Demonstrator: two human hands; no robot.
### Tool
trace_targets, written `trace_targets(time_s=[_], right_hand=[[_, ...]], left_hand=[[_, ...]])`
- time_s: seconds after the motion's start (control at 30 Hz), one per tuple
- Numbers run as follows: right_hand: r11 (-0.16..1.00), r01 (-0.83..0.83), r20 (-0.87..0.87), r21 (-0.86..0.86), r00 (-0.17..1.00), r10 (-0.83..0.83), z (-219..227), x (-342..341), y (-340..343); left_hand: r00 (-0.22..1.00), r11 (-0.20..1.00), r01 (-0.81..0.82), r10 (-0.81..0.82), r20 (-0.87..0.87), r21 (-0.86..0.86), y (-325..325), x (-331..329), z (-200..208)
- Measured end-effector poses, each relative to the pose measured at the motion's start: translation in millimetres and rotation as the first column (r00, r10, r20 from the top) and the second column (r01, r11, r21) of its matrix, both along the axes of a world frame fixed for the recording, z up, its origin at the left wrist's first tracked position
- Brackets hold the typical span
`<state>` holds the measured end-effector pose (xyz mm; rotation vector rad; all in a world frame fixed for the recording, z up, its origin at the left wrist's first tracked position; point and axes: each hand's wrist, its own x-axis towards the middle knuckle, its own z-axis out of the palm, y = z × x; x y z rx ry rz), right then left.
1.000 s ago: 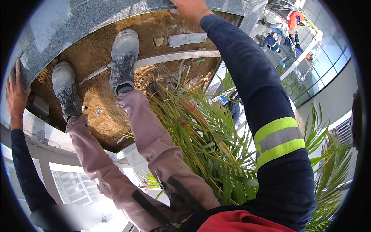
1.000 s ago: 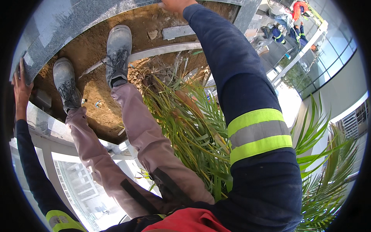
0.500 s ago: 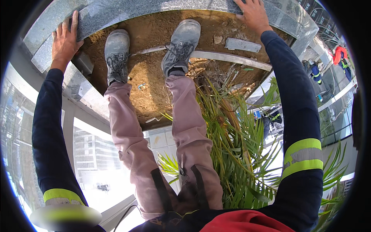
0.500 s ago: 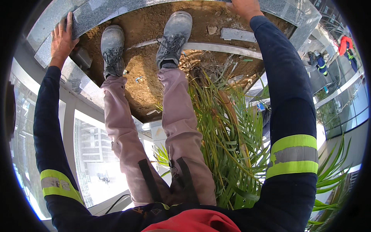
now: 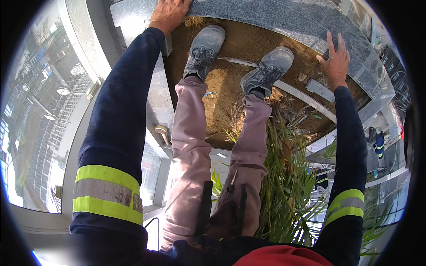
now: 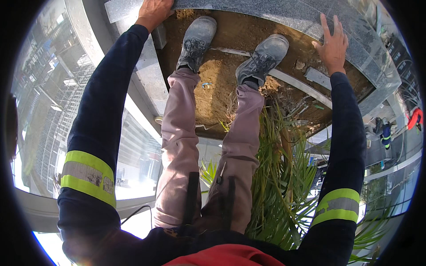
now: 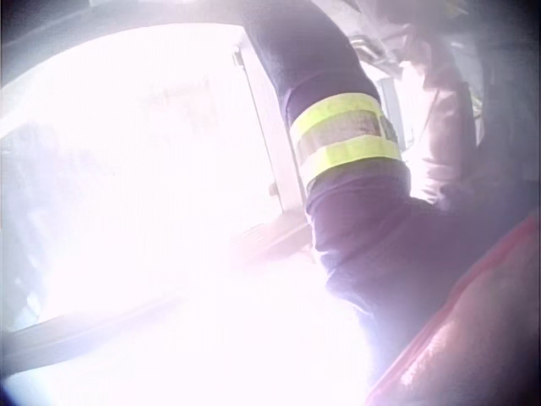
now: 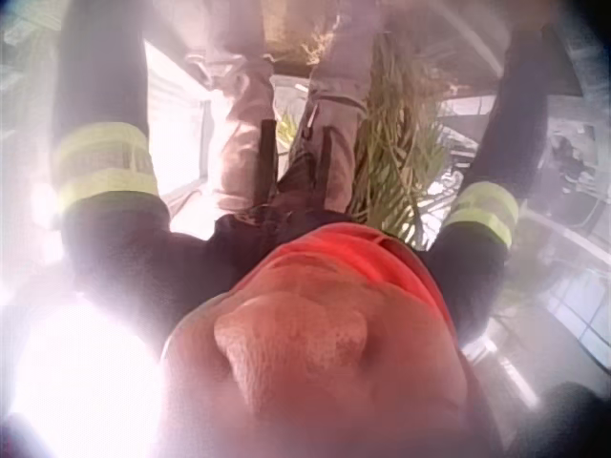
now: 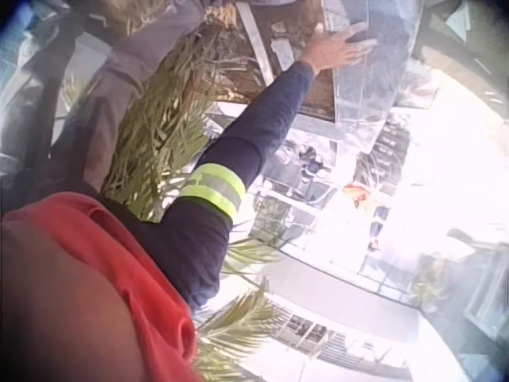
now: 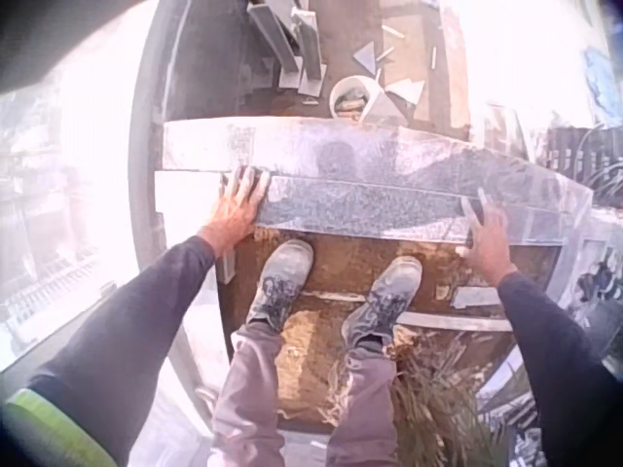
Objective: The person positions a curved stone tile on a balcony ledge, uses an angle grinder to cut and smooth the tile, then applies masking tape to secure it. The person also handles a large white panel and a metal bar during the process.
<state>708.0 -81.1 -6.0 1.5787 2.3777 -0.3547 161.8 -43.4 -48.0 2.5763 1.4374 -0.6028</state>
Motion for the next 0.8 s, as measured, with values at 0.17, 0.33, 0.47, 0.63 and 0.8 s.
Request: trace_targets(time_s=[0.17, 0.33, 0.47, 0.63, 0.8], right_hand=[[0.833, 0.442, -0.282, -0.332, 0.797, -0.534, 44, -105, -106], [0.654, 0.498, -0.144, -0.569, 0.723, -0.675, 125, -196, -213], [0.605, 0.434, -0.222, -0.667, 0.66, -0.718, 186, -222, -241], [0.503, 0.599, -0.102, -0.623, 0.575, -0.811, 281, -201, -201], [0.516, 0.765, -0.077, -0.385, 0.531, -0.844, 386, -144, -196]], left_hand=[[0.956, 0.982, -0.186, 0.188, 0.226, -0.028, -34, 54, 40], [0.926, 0.951, -0.036, 0.147, 0.347, -0.308, -99, 116, 97], [0.894, 0.784, 0.059, 0.234, 0.382, -0.618, -125, 130, 153], [0.86, 0.827, -0.185, 0.397, 0.32, -0.53, -165, 67, 204], [0.92, 0.788, -0.212, 0.36, 0.153, -0.578, -193, -39, 303]])
